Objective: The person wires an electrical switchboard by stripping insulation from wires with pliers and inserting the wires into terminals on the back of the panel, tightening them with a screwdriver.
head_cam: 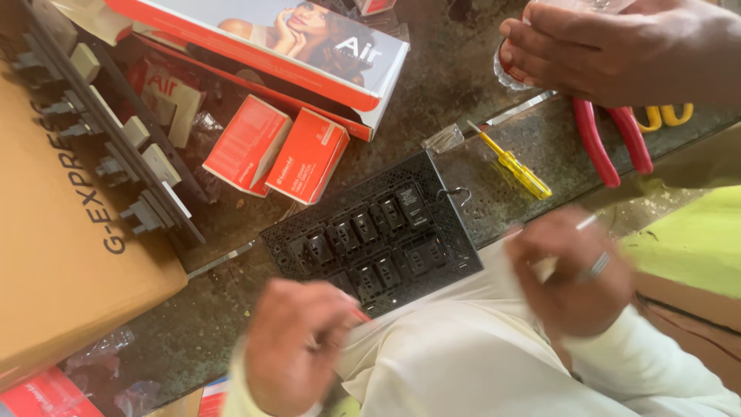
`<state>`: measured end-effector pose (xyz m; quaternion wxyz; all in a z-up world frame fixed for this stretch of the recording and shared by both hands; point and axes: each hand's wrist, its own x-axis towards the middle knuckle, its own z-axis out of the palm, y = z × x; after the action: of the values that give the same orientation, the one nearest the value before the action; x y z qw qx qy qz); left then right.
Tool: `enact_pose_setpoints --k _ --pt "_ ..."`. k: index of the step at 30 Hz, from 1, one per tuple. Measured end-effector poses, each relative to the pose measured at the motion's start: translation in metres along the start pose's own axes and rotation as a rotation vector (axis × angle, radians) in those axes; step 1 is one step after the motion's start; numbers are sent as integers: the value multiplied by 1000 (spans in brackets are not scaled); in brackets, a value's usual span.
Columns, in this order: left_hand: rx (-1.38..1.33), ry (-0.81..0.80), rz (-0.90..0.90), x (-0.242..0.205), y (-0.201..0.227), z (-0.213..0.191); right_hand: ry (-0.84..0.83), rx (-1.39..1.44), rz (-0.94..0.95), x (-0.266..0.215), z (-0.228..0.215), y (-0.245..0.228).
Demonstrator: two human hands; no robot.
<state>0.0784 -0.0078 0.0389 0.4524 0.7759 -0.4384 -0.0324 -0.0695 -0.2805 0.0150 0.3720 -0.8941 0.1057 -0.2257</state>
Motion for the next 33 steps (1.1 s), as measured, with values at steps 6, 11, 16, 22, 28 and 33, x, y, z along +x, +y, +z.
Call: enact_pose_setpoints --k 6,11,16,22,28,33 --pt "-20 18 -281 35 -49 -17 -54 -674 77 30 0 14" --pt "-159 96 -293 37 -69 -7 -53 -590 190 4 -6 52" --pt "-20 143 -258 32 -78 -10 130 -52 394 -65 -38 115" --pt "185 136 -268 35 -85 -3 -121 568 -150 -22 -15 54" --pt "272 102 -254 37 -89 -3 -510 376 -326 107 36 -69" --pt "255 91 -186 35 -96 -5 -647 227 -339 136 54 -87"
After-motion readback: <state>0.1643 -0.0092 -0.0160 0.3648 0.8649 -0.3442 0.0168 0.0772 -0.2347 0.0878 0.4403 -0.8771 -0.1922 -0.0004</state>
